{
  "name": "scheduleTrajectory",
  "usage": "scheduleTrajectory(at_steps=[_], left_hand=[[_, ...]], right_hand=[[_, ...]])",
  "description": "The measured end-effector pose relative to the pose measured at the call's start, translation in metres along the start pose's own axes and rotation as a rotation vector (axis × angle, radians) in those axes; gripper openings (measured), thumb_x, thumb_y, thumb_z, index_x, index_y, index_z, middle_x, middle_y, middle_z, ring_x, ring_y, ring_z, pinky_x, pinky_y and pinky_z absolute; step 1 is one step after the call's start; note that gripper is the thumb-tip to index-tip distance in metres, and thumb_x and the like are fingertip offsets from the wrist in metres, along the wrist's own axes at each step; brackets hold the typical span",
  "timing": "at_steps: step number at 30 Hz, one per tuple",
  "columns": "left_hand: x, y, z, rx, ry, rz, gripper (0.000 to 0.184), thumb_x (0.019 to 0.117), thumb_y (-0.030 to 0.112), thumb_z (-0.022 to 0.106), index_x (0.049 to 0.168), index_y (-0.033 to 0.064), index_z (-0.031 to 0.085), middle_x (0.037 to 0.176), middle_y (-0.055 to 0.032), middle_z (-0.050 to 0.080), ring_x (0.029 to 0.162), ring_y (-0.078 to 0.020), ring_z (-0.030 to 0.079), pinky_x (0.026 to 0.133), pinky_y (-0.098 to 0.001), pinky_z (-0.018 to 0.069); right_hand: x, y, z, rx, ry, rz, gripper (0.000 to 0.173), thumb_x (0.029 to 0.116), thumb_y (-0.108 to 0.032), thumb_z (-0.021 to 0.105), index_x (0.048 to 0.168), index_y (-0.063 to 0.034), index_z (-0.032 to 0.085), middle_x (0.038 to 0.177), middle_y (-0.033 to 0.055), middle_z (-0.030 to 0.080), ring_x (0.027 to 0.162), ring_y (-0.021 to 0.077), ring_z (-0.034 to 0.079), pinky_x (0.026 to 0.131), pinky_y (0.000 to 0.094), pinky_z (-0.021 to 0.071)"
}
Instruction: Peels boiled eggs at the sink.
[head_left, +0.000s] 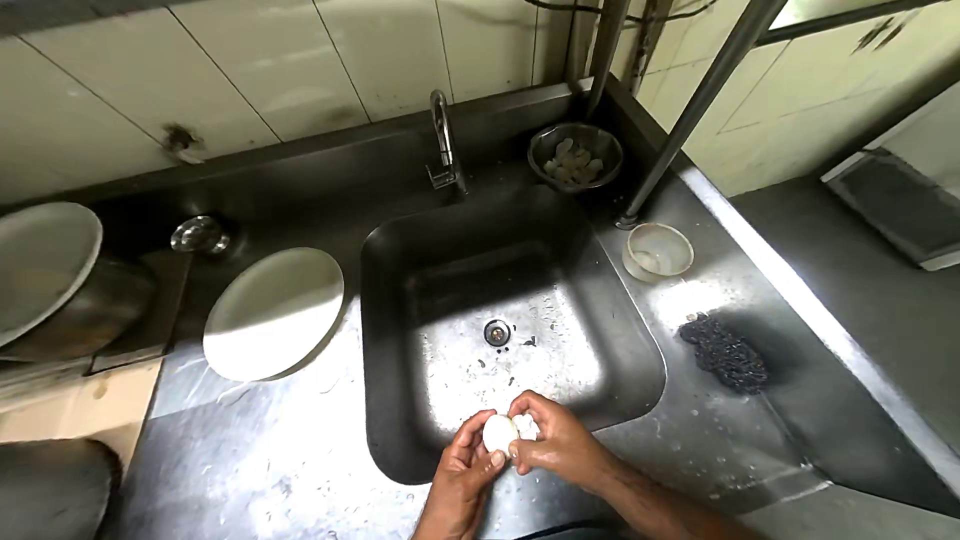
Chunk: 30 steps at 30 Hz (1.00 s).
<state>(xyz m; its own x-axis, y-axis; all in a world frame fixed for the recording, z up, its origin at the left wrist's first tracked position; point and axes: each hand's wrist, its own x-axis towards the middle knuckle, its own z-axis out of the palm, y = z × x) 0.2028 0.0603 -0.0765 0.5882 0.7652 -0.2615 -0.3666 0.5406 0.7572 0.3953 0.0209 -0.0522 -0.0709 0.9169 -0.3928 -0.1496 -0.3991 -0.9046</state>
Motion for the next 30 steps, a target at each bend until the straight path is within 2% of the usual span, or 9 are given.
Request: scheduleTrajectory(at_steps=[6,8,11,13,17,21,24,27,30], left_hand=[[-0.0011,0.0031,-0.0026,-0.216,-0.056,-0.107,0.060,0.0903,0.009,0.075,0.145,0.0029,0.050,0.132,-0.0194,0.064,0.114,-0.0307,0.068,0.102,-0.0478,0.0541],[-0.0003,0.0012,-0.0031,-0.216,-0.097,-0.102,0.065,0.0904,0.009,0.074,0.148,0.0032,0.046,0.136,-0.0180,0.061,0.116,-0.0292,0.066,0.104,-0.0467,0.0528],[0.0006,-0.0026,-0.0009,-0.090,-0.088,-0.063,0.071,0.0861,0.012,0.080,0.146,0.0005,0.044,0.122,-0.0146,0.068,0.105,-0.0232,0.069,0.096,-0.0426,0.0565],[0.0006,-0.0008,0.0017,-0.073,-0.050,-0.076,0.071,0.0854,0.011,0.080,0.145,-0.0023,0.044,0.116,-0.0160,0.070,0.100,-0.0243,0.071,0.094,-0.0434,0.0578],[-0.0001,0.0034,0.0021,0.029,-0.005,-0.083,0.071,0.0846,0.009,0.080,0.144,-0.0051,0.045,0.122,-0.0145,0.069,0.103,-0.0220,0.071,0.093,-0.0405,0.0593],[0.0002,0.0001,-0.0023,0.072,-0.030,-0.049,0.066,0.0847,0.010,0.081,0.141,-0.0060,0.050,0.120,-0.0149,0.070,0.103,-0.0222,0.072,0.094,-0.0403,0.0591],[-0.0003,-0.0012,-0.0058,-0.010,-0.088,-0.051,0.067,0.0860,0.015,0.081,0.143,-0.0013,0.051,0.123,-0.0152,0.069,0.107,-0.0260,0.071,0.098,-0.0452,0.0573],[0.0012,0.0014,-0.0053,-0.061,-0.175,-0.086,0.073,0.0875,0.015,0.079,0.149,0.0018,0.042,0.132,-0.0155,0.064,0.115,-0.0271,0.067,0.103,-0.0469,0.0532],[0.0031,0.0013,0.0024,0.042,-0.036,-0.076,0.071,0.0831,0.018,0.083,0.141,-0.0020,0.047,0.120,-0.0149,0.068,0.104,-0.0236,0.070,0.095,-0.0425,0.0580]], right_hand=[[-0.0024,0.0006,-0.0033,0.057,0.063,-0.006,0.019,0.0888,-0.006,0.064,0.107,-0.0043,0.061,0.087,0.0079,0.071,0.067,0.0192,0.072,0.064,0.0376,0.0642],[-0.0037,-0.0003,-0.0040,0.069,0.062,-0.020,0.017,0.0892,-0.005,0.064,0.106,-0.0043,0.061,0.086,0.0072,0.071,0.067,0.0185,0.072,0.064,0.0367,0.0642],[-0.0051,0.0008,-0.0023,0.091,0.036,-0.052,0.012,0.0903,-0.004,0.065,0.102,-0.0046,0.061,0.084,0.0062,0.070,0.066,0.0178,0.071,0.063,0.0360,0.0636],[-0.0038,0.0022,-0.0035,0.087,0.039,-0.034,0.016,0.0898,-0.007,0.065,0.105,-0.0044,0.061,0.085,0.0071,0.071,0.067,0.0184,0.071,0.064,0.0364,0.0635],[-0.0022,0.0050,-0.0060,-0.016,-0.012,-0.005,0.045,0.0858,-0.019,0.079,0.124,-0.0056,0.060,0.103,0.0105,0.071,0.076,0.0202,0.072,0.069,0.0383,0.0637],[-0.0013,0.0038,-0.0050,-0.052,0.008,-0.005,0.035,0.0864,-0.014,0.072,0.119,-0.0055,0.063,0.098,0.0101,0.072,0.072,0.0200,0.072,0.068,0.0390,0.0641],[-0.0019,0.0016,-0.0078,0.017,0.026,0.007,0.028,0.0882,-0.008,0.064,0.116,-0.0038,0.062,0.097,0.0104,0.072,0.072,0.0208,0.073,0.067,0.0389,0.0648],[-0.0015,0.0035,-0.0091,-0.012,0.052,-0.049,0.026,0.0880,-0.010,0.069,0.112,-0.0054,0.062,0.093,0.0082,0.072,0.069,0.0186,0.072,0.064,0.0370,0.0641],[-0.0014,0.0063,-0.0075,-0.062,0.061,-0.125,0.026,0.0881,-0.011,0.072,0.112,-0.0045,0.063,0.094,0.0079,0.071,0.069,0.0173,0.071,0.064,0.0364,0.0632]])
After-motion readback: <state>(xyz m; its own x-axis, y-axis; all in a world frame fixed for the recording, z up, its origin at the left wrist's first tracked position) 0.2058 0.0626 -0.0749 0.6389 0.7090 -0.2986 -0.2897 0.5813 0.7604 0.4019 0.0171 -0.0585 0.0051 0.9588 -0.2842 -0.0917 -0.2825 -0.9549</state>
